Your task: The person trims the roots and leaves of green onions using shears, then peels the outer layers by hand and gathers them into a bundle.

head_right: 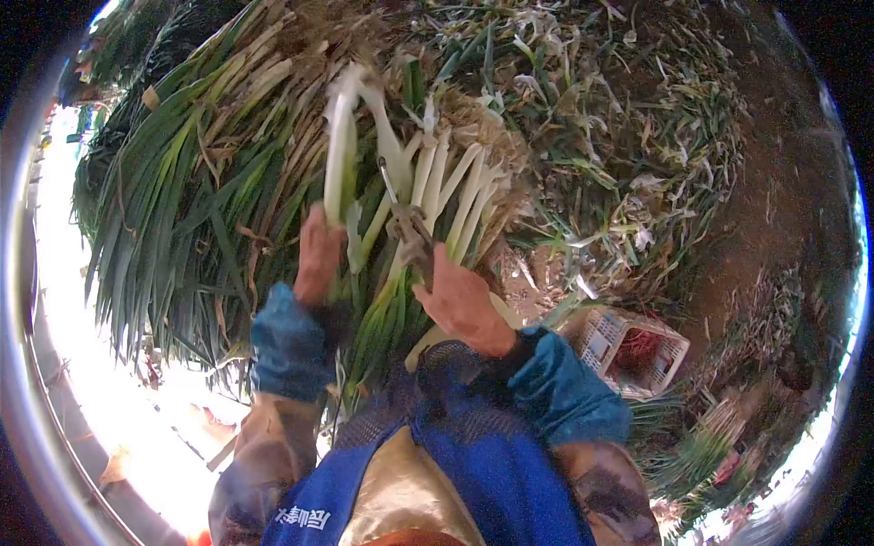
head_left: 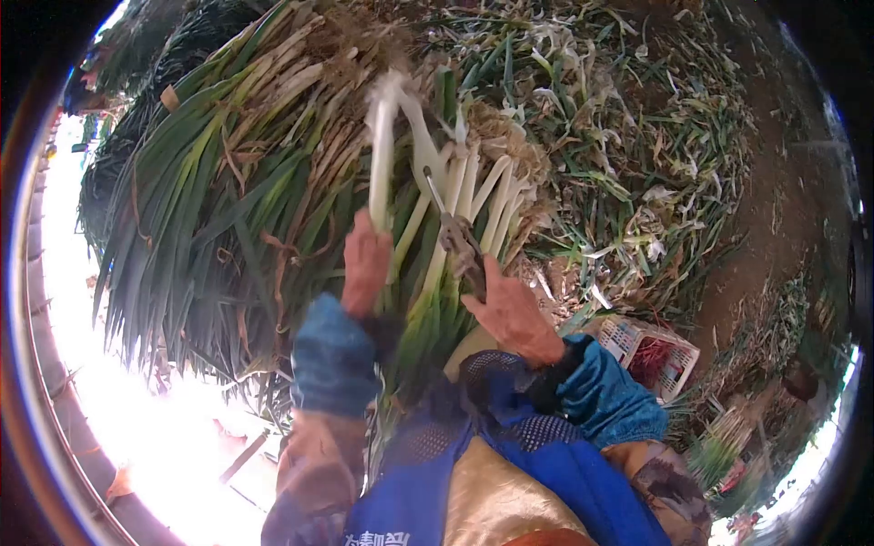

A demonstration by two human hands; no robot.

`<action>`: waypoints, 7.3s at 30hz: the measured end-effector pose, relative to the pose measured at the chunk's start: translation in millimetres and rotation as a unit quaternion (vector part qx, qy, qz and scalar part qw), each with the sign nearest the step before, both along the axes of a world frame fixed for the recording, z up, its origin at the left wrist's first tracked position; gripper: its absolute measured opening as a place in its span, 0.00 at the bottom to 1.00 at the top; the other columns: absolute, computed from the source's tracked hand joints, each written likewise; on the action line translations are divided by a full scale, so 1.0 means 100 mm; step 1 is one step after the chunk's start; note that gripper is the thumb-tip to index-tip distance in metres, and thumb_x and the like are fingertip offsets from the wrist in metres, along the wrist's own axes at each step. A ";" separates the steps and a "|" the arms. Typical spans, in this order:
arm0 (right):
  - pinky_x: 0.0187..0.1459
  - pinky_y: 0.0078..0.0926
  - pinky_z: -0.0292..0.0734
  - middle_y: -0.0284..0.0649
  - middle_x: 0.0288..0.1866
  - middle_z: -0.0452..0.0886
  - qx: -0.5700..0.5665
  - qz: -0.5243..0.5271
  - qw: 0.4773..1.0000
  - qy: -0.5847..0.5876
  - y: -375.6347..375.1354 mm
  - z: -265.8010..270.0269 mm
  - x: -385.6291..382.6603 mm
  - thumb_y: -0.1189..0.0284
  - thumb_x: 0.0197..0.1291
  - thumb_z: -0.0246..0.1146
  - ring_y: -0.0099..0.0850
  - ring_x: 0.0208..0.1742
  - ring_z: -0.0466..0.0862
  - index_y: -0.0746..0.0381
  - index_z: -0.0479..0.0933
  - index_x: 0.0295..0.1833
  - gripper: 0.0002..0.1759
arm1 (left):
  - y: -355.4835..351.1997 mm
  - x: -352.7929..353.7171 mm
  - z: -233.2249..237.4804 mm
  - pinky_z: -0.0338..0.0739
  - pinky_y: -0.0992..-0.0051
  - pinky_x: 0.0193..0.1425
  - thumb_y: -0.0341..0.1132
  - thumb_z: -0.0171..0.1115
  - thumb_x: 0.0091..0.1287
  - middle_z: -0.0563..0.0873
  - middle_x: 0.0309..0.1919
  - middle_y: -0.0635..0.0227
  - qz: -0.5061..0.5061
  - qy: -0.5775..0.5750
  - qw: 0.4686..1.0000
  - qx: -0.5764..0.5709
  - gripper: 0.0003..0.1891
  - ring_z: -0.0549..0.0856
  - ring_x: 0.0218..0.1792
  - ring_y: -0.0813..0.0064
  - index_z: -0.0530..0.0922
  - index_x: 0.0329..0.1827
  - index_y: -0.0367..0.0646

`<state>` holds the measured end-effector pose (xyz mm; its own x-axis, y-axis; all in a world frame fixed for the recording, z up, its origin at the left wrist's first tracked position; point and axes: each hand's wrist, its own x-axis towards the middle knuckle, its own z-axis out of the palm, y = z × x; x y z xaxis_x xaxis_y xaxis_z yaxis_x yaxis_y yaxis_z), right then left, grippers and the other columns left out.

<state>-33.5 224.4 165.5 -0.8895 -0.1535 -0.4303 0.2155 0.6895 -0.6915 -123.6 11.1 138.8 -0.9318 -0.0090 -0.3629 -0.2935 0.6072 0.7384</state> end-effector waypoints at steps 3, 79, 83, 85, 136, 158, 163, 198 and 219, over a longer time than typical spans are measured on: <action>0.30 0.49 0.73 0.57 0.23 0.76 0.045 -0.028 0.998 -0.016 0.08 -0.14 0.13 0.61 0.53 0.64 0.57 0.28 0.79 0.68 0.58 0.55 0.32 | 0.25 -0.25 -0.37 0.72 0.53 0.33 0.33 0.49 0.60 0.79 0.27 0.45 -0.068 -0.012 0.994 -0.083 0.09 0.79 0.30 0.43 0.65 0.41 0.39; 0.38 0.50 0.74 0.62 0.34 0.77 0.053 0.067 0.996 -0.034 -0.01 -0.78 -0.40 0.61 0.52 0.63 0.61 0.37 0.77 0.70 0.62 0.53 0.30 | -2.91 -1.07 1.05 0.63 0.53 0.59 0.42 0.67 0.45 0.68 0.54 0.45 0.032 0.326 0.663 -0.673 0.43 0.68 0.57 0.48 0.60 0.66 0.43; 0.42 0.49 0.71 0.62 0.36 0.77 0.044 0.040 0.995 -0.077 -0.10 -0.78 -0.28 0.62 0.51 0.63 0.59 0.42 0.76 0.68 0.64 0.53 0.29 | -3.44 -1.15 0.76 0.71 0.58 0.53 0.36 0.65 0.48 0.74 0.46 0.51 0.031 0.066 0.777 -0.625 0.35 0.76 0.49 0.52 0.63 0.62 0.39; 0.44 0.48 0.70 0.62 0.38 0.77 0.020 0.027 0.997 -0.074 -0.13 -0.80 -0.25 0.63 0.50 0.63 0.59 0.45 0.75 0.67 0.64 0.54 0.29 | -3.39 -0.98 0.51 0.74 0.59 0.47 0.33 0.63 0.49 0.78 0.40 0.54 0.012 0.143 0.734 -0.663 0.31 0.80 0.43 0.53 0.65 0.58 0.37; 0.39 0.52 0.73 0.61 0.31 0.78 -0.031 0.145 0.983 -0.110 -0.38 -0.29 0.01 0.64 0.52 0.57 0.58 0.37 0.79 0.70 0.61 0.49 0.24 | -0.33 0.13 -0.88 0.72 0.56 0.45 0.34 0.68 0.43 0.76 0.39 0.50 0.004 0.036 0.963 -0.267 0.23 0.76 0.43 0.48 0.72 0.43 0.36; 0.35 0.50 0.73 0.57 0.27 0.77 0.034 0.112 0.993 -0.024 -0.49 -0.86 -0.30 0.66 0.53 0.55 0.56 0.33 0.79 0.69 0.62 0.46 0.21 | -0.44 0.68 -0.80 0.72 0.52 0.39 0.39 0.62 0.55 0.81 0.31 0.47 -0.064 -0.083 0.978 -0.178 0.21 0.80 0.35 0.44 0.68 0.50 0.41; 0.37 0.51 0.74 0.60 0.29 0.78 0.054 0.147 0.985 -0.073 -0.44 -0.43 -0.17 0.69 0.53 0.52 0.57 0.34 0.80 0.71 0.63 0.45 0.18 | -0.34 0.94 -0.62 0.72 0.51 0.41 0.41 0.60 0.55 0.82 0.31 0.46 -0.020 -0.075 0.981 -0.176 0.23 0.81 0.36 0.43 0.68 0.52 0.45; 0.35 0.48 0.73 0.55 0.29 0.78 -0.014 0.237 0.969 -0.064 -0.81 -0.59 -0.04 0.62 0.53 0.57 0.55 0.35 0.79 0.69 0.60 0.47 0.24 | -0.70 0.66 -1.16 0.70 0.55 0.43 0.29 0.54 0.54 0.76 0.33 0.52 0.033 0.178 0.924 -0.337 0.05 0.76 0.41 0.50 0.74 0.31 0.38; 0.36 0.50 0.72 0.58 0.28 0.77 -0.016 0.203 0.973 -0.113 -0.42 -0.09 0.16 0.62 0.52 0.60 0.56 0.34 0.79 0.71 0.59 0.49 0.28 | -1.24 0.36 -0.78 0.73 0.62 0.43 0.29 0.61 0.53 0.83 0.34 0.52 -0.117 -0.157 0.978 -0.073 0.18 0.82 0.39 0.57 0.74 0.48 0.35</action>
